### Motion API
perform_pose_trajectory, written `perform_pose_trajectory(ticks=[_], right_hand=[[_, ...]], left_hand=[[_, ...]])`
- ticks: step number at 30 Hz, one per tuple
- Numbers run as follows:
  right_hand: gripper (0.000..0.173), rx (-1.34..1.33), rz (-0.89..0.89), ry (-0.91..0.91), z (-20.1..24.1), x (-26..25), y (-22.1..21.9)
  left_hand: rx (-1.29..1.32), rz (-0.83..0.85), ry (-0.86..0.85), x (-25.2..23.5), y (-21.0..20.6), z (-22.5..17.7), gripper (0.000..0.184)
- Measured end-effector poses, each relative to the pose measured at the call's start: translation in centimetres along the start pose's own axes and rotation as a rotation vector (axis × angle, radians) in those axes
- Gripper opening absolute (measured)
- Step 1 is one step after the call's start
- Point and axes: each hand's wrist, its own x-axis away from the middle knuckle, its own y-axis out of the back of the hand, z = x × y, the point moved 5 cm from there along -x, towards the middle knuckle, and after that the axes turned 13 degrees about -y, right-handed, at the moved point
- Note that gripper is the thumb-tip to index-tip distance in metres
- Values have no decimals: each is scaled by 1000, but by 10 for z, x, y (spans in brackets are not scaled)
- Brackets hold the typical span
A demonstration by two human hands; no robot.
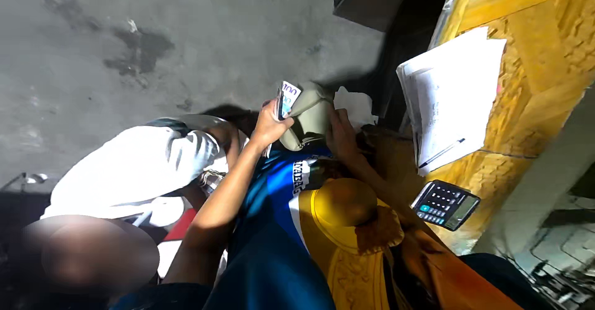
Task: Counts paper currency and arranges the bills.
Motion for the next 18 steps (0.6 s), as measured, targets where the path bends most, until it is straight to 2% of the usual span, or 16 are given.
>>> perform_pose_trajectory(ticks=[3,7,8,10,11,13,15,16,18], right_hand=[[61,42,121,-83,-14,-2,-4],[56,153,203,-35,-32,0,8],[52,146,173,27,-33,-4,12],[29,54,68,229,-28,-3,18],[19,9,74,294,-23,2,16],[17,39,284,255,-6,2,2],[36,239,635,73,7,-8,-15],[42,327,738,36,12,-15,-20],[47,462,824,48,21,-31,-31]], left_hand=[[105,-92,-4,-2,-15,8,39],[148,-33,63,-1,-42,-19,42],[155,-5,55,-5,-47,-25,46],[155,49,63,-10,-59,-30,48],[164,65,92,-3,-65,-32,48],[200,59,157,9,-68,-38,46],[264,77,207,13,-63,-42,41],[303,88,205,12,-59,-45,37],[376,109,175,6,-51,-48,34]])
